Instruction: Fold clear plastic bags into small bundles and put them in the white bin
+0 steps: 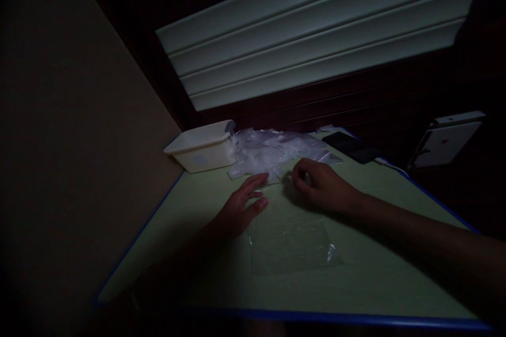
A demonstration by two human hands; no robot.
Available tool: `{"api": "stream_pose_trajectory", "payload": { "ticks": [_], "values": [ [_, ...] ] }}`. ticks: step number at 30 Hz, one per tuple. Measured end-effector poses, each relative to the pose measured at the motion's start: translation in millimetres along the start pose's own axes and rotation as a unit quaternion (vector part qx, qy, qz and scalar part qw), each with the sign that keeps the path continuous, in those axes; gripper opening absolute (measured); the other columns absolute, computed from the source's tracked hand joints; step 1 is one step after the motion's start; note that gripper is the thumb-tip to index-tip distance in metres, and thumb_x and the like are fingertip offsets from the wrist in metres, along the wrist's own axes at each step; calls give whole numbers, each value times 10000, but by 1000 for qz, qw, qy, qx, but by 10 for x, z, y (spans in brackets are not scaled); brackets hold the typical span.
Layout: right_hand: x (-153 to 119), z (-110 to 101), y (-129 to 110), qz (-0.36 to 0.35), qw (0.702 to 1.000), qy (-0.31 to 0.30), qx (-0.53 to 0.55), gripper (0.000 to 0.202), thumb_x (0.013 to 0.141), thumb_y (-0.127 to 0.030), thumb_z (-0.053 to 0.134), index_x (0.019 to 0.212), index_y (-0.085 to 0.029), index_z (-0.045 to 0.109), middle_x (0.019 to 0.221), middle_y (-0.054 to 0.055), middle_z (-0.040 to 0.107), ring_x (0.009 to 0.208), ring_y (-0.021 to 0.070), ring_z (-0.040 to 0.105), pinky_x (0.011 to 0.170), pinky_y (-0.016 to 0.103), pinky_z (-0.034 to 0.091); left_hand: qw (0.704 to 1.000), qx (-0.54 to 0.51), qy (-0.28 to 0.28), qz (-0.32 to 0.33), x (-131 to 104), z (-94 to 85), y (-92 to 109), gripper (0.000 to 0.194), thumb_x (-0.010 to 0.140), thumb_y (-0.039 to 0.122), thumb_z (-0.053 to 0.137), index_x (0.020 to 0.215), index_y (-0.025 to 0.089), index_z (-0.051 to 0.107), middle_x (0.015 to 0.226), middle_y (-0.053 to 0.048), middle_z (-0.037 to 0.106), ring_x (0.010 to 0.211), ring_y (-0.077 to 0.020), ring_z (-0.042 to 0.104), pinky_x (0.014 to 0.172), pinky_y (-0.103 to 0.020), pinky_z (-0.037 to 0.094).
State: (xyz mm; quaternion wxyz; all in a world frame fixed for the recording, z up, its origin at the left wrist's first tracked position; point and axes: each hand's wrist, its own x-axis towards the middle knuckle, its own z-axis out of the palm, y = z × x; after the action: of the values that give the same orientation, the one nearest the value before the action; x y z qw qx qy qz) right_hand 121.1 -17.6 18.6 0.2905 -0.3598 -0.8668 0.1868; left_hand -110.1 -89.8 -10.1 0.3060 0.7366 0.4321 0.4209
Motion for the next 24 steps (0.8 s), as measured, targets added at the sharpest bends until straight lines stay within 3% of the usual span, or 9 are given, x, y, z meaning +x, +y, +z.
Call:
{"api": "stream_pose_trajectory", "payload": {
  "ticks": [5, 12, 17, 24],
  "values": [
    [5, -8, 29, 61, 996, 13, 60, 242, 869, -379, 460, 866, -184, 602, 783, 49, 657, 660, 182, 577, 593, 295, 427, 1000, 11, -5, 7, -11, -8, -9, 527, 887, 372, 568, 1380, 232, 442, 1477, -97, 387, 1308, -243, 436, 1019, -415, 459],
    [-13, -7, 40, 36, 995, -34, 88, 214, 857, -341, 478, 818, -178, 611, 750, 41, 646, 676, 177, 568, 601, 286, 430, 999, 37, -16, 19, -16, -25, 71, 527, 893, 364, 560, 1385, 220, 438, 1460, -99, 415, 1318, -236, 425, 1035, -415, 445],
    [-20, -32, -17, 20, 995, -70, 65, 209, 832, -331, 495, 798, -179, 634, 701, 28, 638, 636, 172, 549, 587, 289, 410, 994, 95, -25, 55, -20, -36, 98, 459, 893, 355, 557, 1326, 211, 506, 1368, -97, 520, 1268, -225, 482, 1088, -436, 385],
    [-23, -36, -51, -21, 993, -108, 38, 174, 817, -280, 520, 810, -169, 654, 683, 12, 641, 590, 139, 534, 574, 257, 392, 983, 145, -76, 85, -41, -38, 80, 421, 890, 361, 557, 1269, 178, 565, 1321, -126, 562, 1233, -224, 517, 1073, -411, 402]
  ]
}}
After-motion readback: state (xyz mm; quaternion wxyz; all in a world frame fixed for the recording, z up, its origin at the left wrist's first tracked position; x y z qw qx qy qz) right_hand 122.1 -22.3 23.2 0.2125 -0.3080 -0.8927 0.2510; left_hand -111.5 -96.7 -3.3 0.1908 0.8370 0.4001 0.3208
